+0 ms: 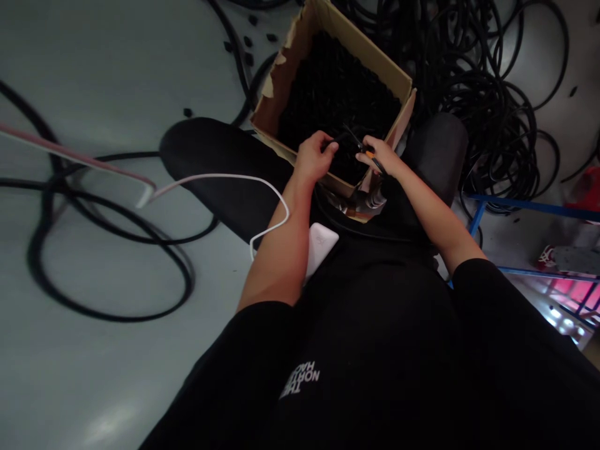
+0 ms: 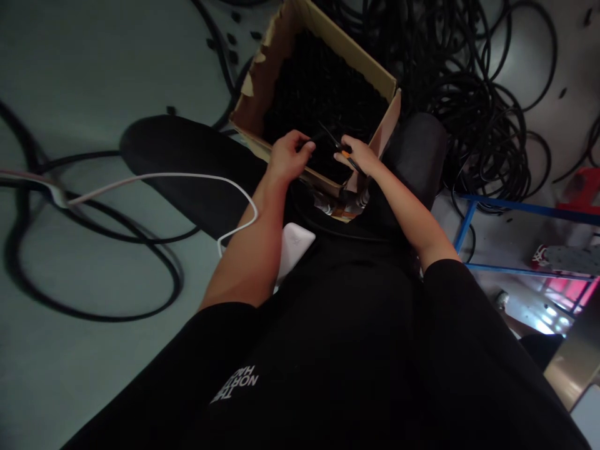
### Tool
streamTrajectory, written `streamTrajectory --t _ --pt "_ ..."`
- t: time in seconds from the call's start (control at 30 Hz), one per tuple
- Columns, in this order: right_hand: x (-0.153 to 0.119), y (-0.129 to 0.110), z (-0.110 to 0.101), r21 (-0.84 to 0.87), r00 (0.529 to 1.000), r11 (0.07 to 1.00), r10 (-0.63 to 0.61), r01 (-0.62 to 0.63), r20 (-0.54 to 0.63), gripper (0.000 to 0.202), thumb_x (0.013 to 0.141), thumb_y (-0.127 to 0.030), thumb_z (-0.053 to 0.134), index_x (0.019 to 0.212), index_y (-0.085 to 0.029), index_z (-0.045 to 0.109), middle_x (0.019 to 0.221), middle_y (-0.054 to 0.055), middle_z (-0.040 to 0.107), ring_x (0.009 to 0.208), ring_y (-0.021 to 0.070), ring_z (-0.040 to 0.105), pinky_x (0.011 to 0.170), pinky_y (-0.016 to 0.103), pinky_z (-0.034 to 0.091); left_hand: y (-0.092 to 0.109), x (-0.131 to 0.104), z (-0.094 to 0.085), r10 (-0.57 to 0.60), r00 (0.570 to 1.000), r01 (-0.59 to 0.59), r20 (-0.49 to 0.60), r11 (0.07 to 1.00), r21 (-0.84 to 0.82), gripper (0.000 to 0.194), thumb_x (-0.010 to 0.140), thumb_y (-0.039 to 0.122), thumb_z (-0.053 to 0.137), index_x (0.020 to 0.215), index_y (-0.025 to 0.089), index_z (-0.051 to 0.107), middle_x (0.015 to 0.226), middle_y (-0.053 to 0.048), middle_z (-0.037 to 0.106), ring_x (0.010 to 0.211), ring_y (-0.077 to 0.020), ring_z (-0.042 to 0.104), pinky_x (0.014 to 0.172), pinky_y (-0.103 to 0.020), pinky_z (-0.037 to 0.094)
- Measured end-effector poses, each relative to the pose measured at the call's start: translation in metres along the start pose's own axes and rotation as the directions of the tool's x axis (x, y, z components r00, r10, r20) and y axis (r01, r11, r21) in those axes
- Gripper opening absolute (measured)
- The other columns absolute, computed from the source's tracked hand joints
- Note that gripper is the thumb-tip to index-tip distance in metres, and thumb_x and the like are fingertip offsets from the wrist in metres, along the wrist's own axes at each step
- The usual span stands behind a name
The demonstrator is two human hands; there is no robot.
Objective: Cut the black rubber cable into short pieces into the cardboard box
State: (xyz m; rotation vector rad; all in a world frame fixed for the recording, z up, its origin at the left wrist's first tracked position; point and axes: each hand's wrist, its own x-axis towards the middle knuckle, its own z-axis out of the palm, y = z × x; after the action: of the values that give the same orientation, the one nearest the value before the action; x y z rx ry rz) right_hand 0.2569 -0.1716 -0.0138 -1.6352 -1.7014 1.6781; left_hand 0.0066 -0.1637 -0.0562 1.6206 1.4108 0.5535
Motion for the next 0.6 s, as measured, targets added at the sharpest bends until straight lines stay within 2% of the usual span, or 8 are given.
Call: streamTrajectory --t 0.1,0.2,0.3,0.43,0.6 --pt "0.003 0.004 -0.001 -0.048 0.998 0.998 -0.043 0.04 -0.055 0.033 0.104 -0.042 0.084 0.102 -0.026 0.055 0.084 -0.004 0.059 0.081 0.0163 0.058 0.078 0.028 0.052 0.003 -0.003 -0.001 0.013 0.996 -0.013 0.09 1.0 -0.003 0.052 0.112 0.077 0.062 0.109 0.026 0.071 0.093 -0.009 0.074 0.106 -0.0345 0.073 0.103 -0.045 0.064" --pt "0.009 0.011 -0.005 -0.071 0.992 0.99 -0.124 0.123 -0.004 0.022 0.1 -0.028 0.08 0.105 -0.025 0.059 0.085 -0.005 0.056 0.084 0.0172 0.056 0.084 0.03 0.051 0.001 -0.006 -0.002 0.015 0.978 -0.015 0.206 1.0 -0.002 0.052 0.115 0.075 0.057 0.104 0.025 0.07 0.085 -0.008 0.069 0.097 -0.0318 0.07 0.098 -0.044 0.063" --pt "0.011 0.017 -0.011 -0.165 0.99 0.977 -0.139 0.137 0.0 0.019 0.092 -0.017 0.073 0.104 -0.023 0.06 0.085 -0.005 0.054 0.085 0.0182 0.053 0.089 0.033 0.049 -0.005 -0.005 -0.005 -0.067 0.976 0.059 0.208 0.997 0.046 0.047 0.117 0.066 0.054 0.103 0.024 0.068 0.088 -0.009 0.07 0.092 -0.0303 0.069 0.096 -0.044 0.062" --pt "0.005 0.018 -0.016 -0.261 0.994 0.959 -0.109 0.113 0.029 0.013 0.089 -0.019 0.07 0.098 -0.022 0.061 0.085 -0.004 0.057 0.087 0.0192 0.053 0.091 0.035 0.048 -0.01 -0.004 -0.008 -0.163 0.97 0.145 0.179 0.983 0.11 0.037 0.117 0.055 0.055 0.103 0.024 0.069 0.095 -0.011 0.074 0.095 -0.0317 0.071 0.098 -0.045 0.061" --pt "0.0 0.024 -0.015 -0.293 0.994 0.95 -0.1 0.105 0.031 0.017 0.086 -0.022 0.068 0.102 -0.021 0.064 0.092 0.002 0.068 0.092 0.0216 0.059 0.095 0.037 0.051 0.002 -0.009 -0.008 -0.102 0.978 0.083 0.181 0.991 0.107 0.03 0.11 0.053 0.066 0.109 0.024 0.073 0.098 -0.01 0.077 0.103 -0.0326 0.069 0.103 -0.045 0.059"
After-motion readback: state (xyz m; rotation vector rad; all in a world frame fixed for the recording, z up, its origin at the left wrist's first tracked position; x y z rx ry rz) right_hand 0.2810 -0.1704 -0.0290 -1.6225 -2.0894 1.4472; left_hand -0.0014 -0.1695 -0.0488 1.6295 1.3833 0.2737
